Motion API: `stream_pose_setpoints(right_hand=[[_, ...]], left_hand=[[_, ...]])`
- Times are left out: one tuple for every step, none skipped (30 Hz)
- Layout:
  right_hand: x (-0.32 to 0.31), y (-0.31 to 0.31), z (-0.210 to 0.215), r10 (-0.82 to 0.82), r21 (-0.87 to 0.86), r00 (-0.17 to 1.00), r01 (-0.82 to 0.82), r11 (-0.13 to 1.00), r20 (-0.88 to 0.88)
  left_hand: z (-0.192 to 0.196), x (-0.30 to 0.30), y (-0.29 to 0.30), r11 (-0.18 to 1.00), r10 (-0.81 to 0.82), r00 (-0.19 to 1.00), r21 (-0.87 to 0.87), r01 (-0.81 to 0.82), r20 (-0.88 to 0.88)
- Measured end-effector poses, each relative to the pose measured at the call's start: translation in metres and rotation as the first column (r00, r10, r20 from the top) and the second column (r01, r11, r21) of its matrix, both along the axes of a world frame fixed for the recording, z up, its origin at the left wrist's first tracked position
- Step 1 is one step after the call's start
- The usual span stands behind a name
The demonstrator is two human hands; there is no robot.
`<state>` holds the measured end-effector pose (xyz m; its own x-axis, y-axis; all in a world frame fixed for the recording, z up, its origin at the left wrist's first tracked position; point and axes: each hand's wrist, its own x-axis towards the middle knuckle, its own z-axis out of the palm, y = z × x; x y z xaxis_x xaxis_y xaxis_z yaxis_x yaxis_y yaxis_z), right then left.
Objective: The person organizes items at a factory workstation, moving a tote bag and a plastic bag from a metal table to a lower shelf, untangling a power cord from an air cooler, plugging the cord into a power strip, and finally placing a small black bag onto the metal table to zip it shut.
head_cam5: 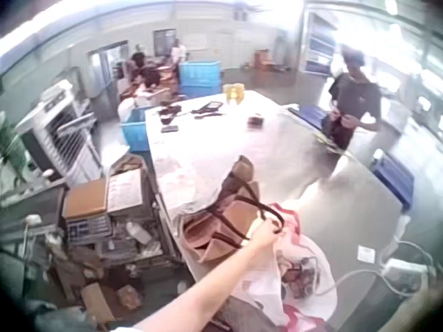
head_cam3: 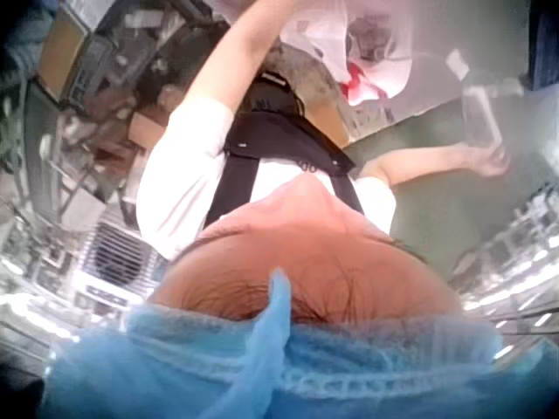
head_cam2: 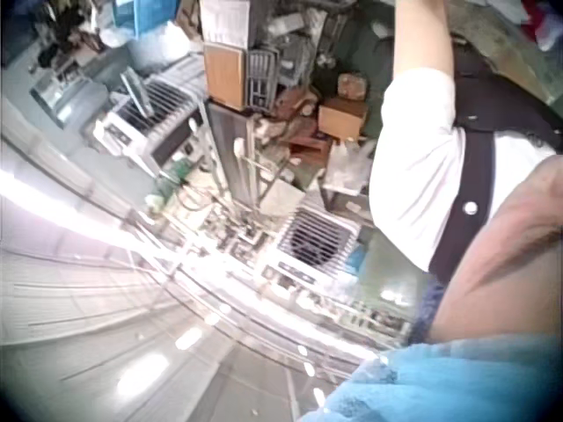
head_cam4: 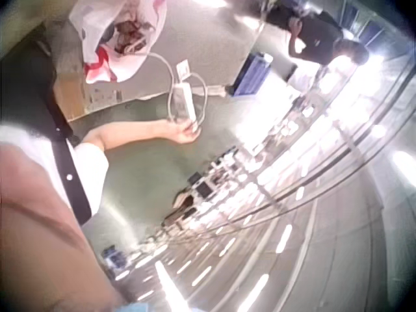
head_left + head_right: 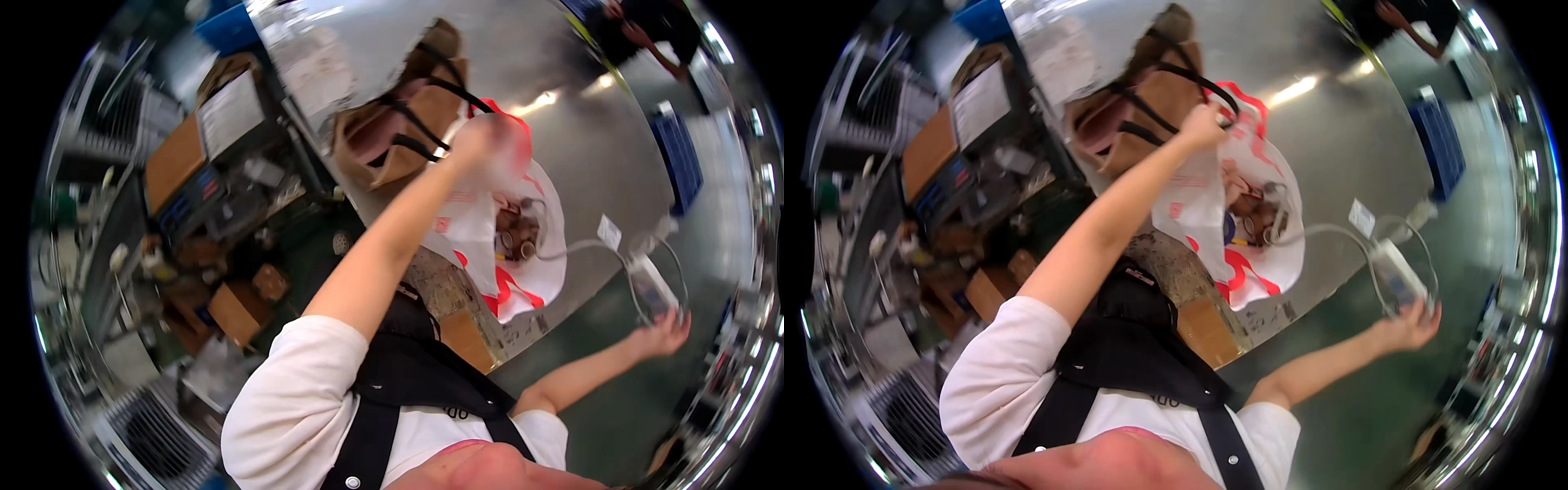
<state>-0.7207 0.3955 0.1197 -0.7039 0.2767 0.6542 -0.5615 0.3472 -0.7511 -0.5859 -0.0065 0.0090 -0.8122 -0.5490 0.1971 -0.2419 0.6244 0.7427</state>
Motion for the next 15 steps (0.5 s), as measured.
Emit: stream_pose_setpoints(right_hand=[[0.010,-0.044,-0.001,0.108,-0.168,0.991,-0.093,0.981,0.079],[0.014,-0.042,-0.014,0.120,-0.180,0.987,-0.101,0.979,0.103],[0.017,-0.043,-0.016,0.079,-0.141,0.993,-0.066,0.988,0.092],[0.019,-0.045,-0.018,0.061,-0.066,0.995,-0.056,0.996,0.080],[0.018,-0.038,-0.020,0.011,-0.049,0.995,-0.006,0.999,0.098],[0.018,-0.033,-0.022,-0.002,-0.049,0.995,0.007,0.999,0.100],[0.017,-0.031,-0.020,-0.034,-0.037,0.999,0.033,0.999,-0.039],[0.018,-0.030,-0.024,-0.120,-0.104,0.988,0.110,0.989,-0.095],[0.020,-0.031,-0.026,-0.194,-0.184,0.969,0.165,0.969,-0.150],[0.024,-0.035,-0.019,-0.256,-0.359,0.961,0.206,0.910,-0.099],[0.027,-0.038,-0.012,-0.307,-0.518,0.951,0.244,0.820,-0.038],[0.021,-0.020,-0.005,-0.146,-0.623,0.986,0.068,0.779,-0.075],[0.005,0.038,-0.011,0.200,-0.514,0.967,-0.252,0.820,-0.156],[0.017,0.027,0.011,0.116,-0.554,0.986,-0.163,0.816,-0.120],[0.008,0.061,0.029,0.312,-0.633,0.939,-0.329,0.701,-0.142]], left_hand=[[-0.059,-0.008,-0.048,0.929,0.179,0.981,0.315,-0.193,0.072],[-0.068,-0.020,-0.053,0.946,0.184,0.982,0.264,-0.187,0.036],[-0.063,-0.034,-0.046,0.923,0.207,0.977,0.342,-0.178,-0.051],[-0.061,-0.044,-0.051,0.900,0.275,0.957,0.376,-0.221,-0.094],[-0.046,-0.055,-0.037,0.775,0.279,0.945,0.622,-0.114,-0.174],[-0.034,-0.059,-0.035,0.689,0.188,0.950,0.723,0.052,-0.248],[-0.009,-0.060,-0.022,0.631,0.159,0.962,0.772,0.072,-0.220],[0.006,-0.052,-0.024,0.605,0.107,0.972,0.789,0.104,-0.210],[0.017,-0.043,-0.028,0.527,0.062,0.957,0.824,0.210,-0.283],[0.025,-0.030,-0.032,0.558,-0.028,0.943,0.778,0.289,-0.330],[0.033,-0.015,-0.033,0.575,-0.094,0.947,0.759,0.305,-0.309],[0.040,-0.004,-0.022,0.670,-0.146,0.943,0.671,0.316,-0.298],[0.046,0.005,-0.010,0.747,-0.205,0.934,0.570,0.342,-0.293],[0.043,0.012,0.000,0.823,-0.334,0.913,0.399,0.404,-0.235],[0.042,0.020,0.009,0.856,-0.443,0.882,0.215,0.470,-0.162]])
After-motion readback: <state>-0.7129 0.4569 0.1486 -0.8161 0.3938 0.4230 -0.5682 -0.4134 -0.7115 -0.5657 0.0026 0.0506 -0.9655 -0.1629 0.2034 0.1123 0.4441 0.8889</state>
